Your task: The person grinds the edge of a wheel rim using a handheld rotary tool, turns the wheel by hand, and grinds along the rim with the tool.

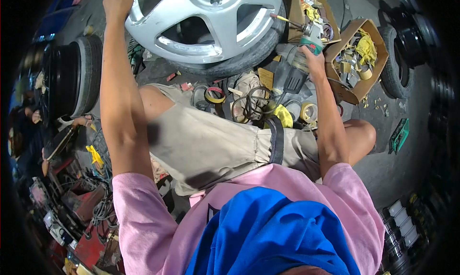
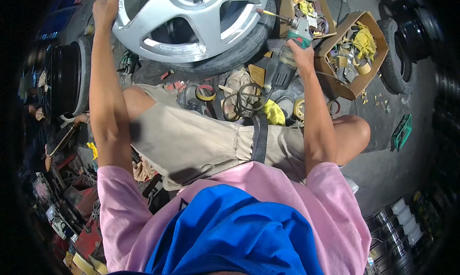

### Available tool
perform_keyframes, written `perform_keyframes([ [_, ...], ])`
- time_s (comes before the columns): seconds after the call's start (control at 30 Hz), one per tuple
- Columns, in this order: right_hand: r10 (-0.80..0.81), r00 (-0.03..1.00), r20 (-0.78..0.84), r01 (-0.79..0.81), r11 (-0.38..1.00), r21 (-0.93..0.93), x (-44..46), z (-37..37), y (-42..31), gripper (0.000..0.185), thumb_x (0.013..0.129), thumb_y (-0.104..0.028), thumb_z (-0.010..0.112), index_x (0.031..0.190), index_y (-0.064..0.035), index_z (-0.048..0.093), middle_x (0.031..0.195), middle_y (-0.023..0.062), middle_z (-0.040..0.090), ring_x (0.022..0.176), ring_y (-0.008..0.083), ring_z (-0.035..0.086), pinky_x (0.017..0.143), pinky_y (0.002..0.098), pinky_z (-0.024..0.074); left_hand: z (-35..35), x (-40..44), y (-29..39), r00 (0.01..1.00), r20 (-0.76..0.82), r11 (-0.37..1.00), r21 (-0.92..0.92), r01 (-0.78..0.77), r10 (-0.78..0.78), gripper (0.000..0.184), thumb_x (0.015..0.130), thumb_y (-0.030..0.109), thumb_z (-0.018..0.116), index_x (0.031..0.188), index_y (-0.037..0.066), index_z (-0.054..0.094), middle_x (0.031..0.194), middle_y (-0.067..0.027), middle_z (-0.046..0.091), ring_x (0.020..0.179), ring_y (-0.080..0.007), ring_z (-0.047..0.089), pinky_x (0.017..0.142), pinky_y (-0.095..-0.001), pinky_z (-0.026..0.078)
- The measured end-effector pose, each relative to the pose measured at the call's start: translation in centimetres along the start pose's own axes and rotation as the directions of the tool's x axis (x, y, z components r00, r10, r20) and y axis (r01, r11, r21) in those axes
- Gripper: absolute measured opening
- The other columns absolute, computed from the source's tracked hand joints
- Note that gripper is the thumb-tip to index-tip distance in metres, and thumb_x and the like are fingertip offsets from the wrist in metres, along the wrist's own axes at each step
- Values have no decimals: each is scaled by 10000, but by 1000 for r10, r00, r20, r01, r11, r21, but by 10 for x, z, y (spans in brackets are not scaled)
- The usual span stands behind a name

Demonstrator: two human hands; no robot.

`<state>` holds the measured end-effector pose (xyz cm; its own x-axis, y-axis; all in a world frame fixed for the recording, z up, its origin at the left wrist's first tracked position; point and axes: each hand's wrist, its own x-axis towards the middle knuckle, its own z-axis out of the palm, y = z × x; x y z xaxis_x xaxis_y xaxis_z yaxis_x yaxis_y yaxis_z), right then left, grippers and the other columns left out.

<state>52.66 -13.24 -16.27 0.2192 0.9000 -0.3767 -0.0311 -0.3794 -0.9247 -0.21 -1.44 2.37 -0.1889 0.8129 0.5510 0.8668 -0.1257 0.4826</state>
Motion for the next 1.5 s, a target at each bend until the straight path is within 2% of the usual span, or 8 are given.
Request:
perform_keyframes([
  [0.03,73,997,39,-75,996,57,-4,2,3,354,803,-128,772,1103,-23,616,933,88,697,752,197,700,680,354,588,0,0,-1,1000,4,1000,3,-1,1,336,927,267,655,1036,-46,716,911,-281,714,881,-431,701,767,-467,517],
  [0.23,102,993,53,-109,984,142,3,10,-3,282,864,-124,732,1098,-21,612,930,103,710,786,249,728,689,392,616,-6,-1,5,998,38,997,-58,55,-53,338,930,265,655,1048,-45,717,881,-256,724,824,-342,719,750,-440,515],
  [0.47,40,999,10,-41,997,69,2,1,15,360,849,-150,765,1139,-19,597,951,101,718,784,218,714,707,373,602,-5,0,4,998,29,996,-68,58,-56,334,922,258,661,1054,-43,721,904,-254,732,842,-338,722,764,-432,520],
  [0.8,67,991,116,-63,997,-37,-37,-2,53,405,816,-151,789,1155,-11,616,976,73,703,818,187,697,744,353,588,-4,0,6,997,19,994,-84,73,-71,334,916,248,663,1066,-45,724,933,-255,738,882,-357,726,789,-430,526],
  [1.03,194,958,213,-205,978,29,-79,24,49,337,839,-138,763,1126,-23,628,922,74,708,754,184,703,688,356,593,-3,-1,7,999,19,992,-115,50,-48,339,920,247,654,1079,-45,721,946,-260,736,895,-358,727,791,-430,527],
  [1.2,259,932,252,-285,956,73,-98,39,41,308,814,-165,774,1063,-28,655,917,57,707,756,166,688,706,344,578,2,0,2,991,20,982,-133,136,-134,337,919,250,656,1077,-39,723,944,-263,733,896,-373,724,790,-434,527],
  [1.4,151,984,95,-152,988,3,-67,21,51,347,800,-192,794,1078,-33,660,912,45,706,786,150,674,726,332,561,2,3,-17,996,47,997,3,-71,70,328,923,250,656,1088,-26,725,939,-262,733,889,-375,724,784,-436,526],
  [1.5,106,994,38,-105,994,-10,-44,11,43,467,768,-218,820,1145,-18,630,972,64,700,851,157,667,773,332,549,-6,-4,13,997,27,991,-115,71,-68,328,928,251,656,1093,-25,723,933,-260,734,882,-374,724,779,-439,525],
])
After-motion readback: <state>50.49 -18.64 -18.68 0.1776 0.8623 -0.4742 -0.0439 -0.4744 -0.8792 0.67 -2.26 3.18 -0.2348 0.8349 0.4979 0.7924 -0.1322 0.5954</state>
